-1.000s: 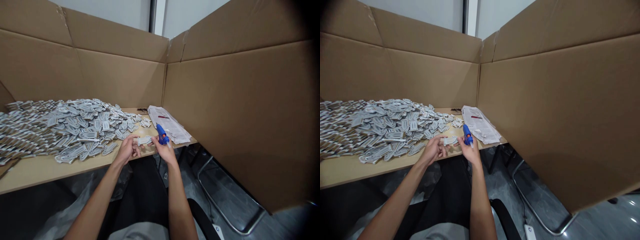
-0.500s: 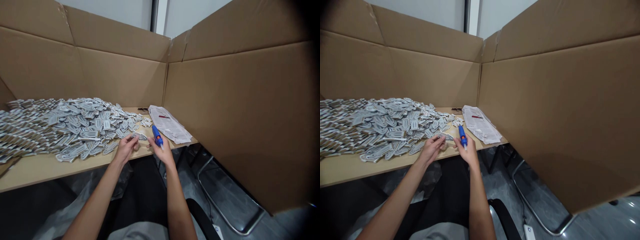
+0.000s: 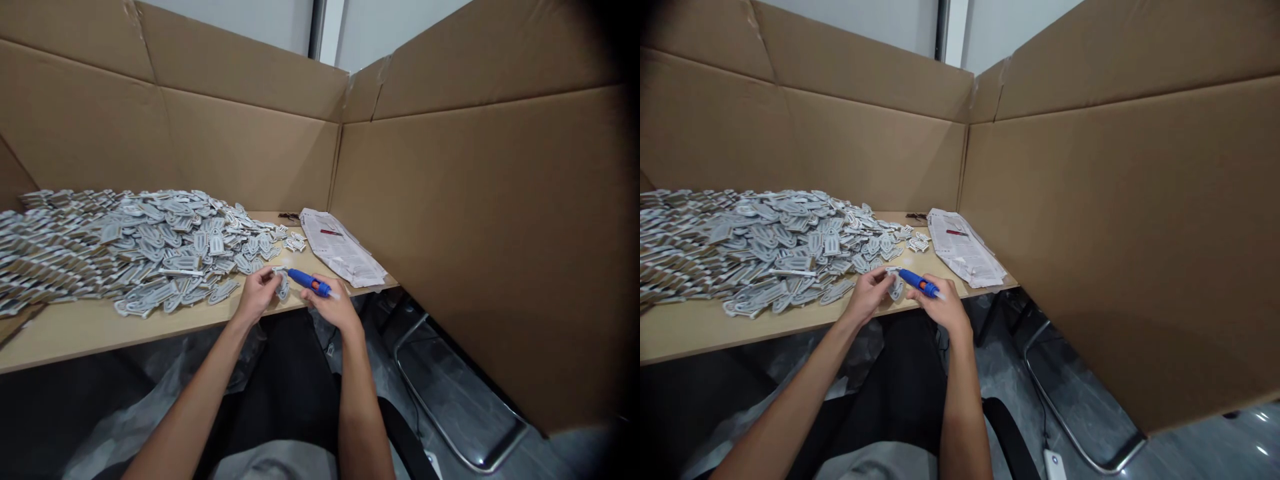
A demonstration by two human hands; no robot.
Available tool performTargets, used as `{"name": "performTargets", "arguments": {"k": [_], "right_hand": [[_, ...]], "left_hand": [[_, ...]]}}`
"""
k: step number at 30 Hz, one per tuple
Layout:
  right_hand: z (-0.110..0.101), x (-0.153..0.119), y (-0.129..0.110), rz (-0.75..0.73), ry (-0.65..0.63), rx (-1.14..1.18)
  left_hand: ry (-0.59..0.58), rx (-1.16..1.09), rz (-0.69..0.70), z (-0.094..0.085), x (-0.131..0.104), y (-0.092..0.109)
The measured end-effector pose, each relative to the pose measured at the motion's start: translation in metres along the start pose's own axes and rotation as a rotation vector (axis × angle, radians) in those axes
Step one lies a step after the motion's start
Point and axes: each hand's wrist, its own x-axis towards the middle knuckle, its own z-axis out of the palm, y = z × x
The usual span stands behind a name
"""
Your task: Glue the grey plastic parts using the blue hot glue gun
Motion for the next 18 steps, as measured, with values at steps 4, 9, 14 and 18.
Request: {"name": "performTargets", "arguments": {"k": [4, 9, 14, 18], "right_hand": [[0.0007, 0.0, 0.0002, 0.008, -0.045, -0.003], [0.0001, 0.0005, 0.0018, 0.026, -0.064, 0.053], [0.0014, 0.0011, 0.0037, 0.065, -0.07, 0.063], [0.0023, 0.0013, 0.004, 0.055, -0.052, 0.025]], "left_hand": [[-0.013, 0.033, 0.033, 0.0, 0.0012, 0.0003], [-0.025, 0.034, 0.011, -0.0002, -0.0001, 0.0016], [-0.036, 0.036, 0.032, -0.0009, -0.0004, 0.0011], [-0.052, 0.059, 0.045, -0.0021, -0.0001, -0.0003]]}}
